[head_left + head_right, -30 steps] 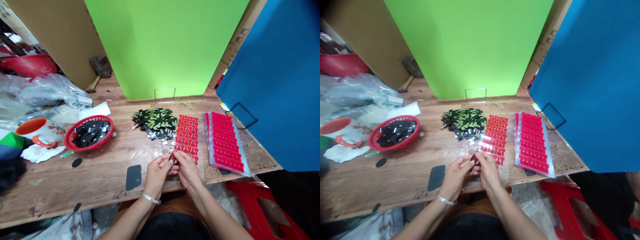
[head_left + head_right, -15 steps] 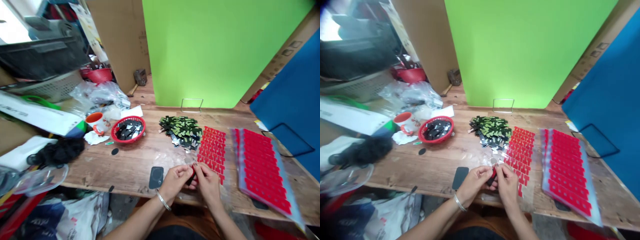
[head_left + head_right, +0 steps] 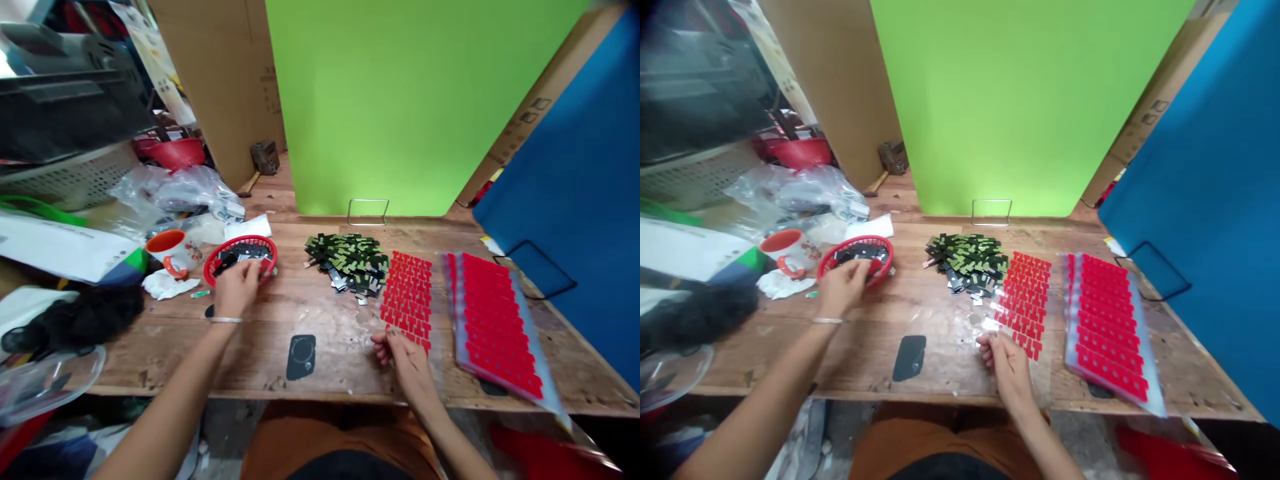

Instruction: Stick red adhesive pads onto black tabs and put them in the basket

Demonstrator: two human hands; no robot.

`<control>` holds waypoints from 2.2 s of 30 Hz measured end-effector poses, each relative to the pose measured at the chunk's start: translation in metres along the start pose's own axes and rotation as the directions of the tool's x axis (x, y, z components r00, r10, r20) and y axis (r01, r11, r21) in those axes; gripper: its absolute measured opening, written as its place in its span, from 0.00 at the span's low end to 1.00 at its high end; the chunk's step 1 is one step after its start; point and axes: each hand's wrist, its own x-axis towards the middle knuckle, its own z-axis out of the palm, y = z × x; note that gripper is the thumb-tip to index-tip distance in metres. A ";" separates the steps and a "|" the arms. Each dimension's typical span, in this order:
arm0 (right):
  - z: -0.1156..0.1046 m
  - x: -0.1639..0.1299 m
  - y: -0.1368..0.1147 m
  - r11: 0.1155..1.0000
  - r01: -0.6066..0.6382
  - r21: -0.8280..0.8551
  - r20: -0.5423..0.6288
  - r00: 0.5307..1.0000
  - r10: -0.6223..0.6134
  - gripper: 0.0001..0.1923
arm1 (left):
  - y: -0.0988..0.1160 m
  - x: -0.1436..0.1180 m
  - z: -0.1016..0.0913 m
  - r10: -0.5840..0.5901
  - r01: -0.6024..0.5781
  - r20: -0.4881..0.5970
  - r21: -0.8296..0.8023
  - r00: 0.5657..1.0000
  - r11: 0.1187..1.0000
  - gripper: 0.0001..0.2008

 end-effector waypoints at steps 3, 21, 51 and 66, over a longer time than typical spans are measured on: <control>0.000 0.002 0.004 1.000 -0.002 0.003 -0.002 1.000 0.002 0.22 | -0.011 0.022 -0.016 0.101 -0.084 -0.046 0.285 0.994 0.955 0.20; -0.011 0.003 0.002 0.985 0.111 -0.133 0.027 0.994 -0.108 0.15 | 0.072 -0.022 0.144 0.138 -0.110 0.320 -0.103 0.937 0.989 0.18; -0.044 0.015 0.000 0.892 0.213 -0.398 -0.052 0.966 -0.253 0.07 | 0.083 -0.126 0.088 0.115 0.415 0.734 -0.498 0.669 0.762 0.11; -0.076 0.039 0.017 0.598 0.088 -0.796 -0.032 0.982 -0.188 0.04 | 0.126 -0.145 0.149 0.105 0.694 0.832 -0.518 0.546 0.500 0.13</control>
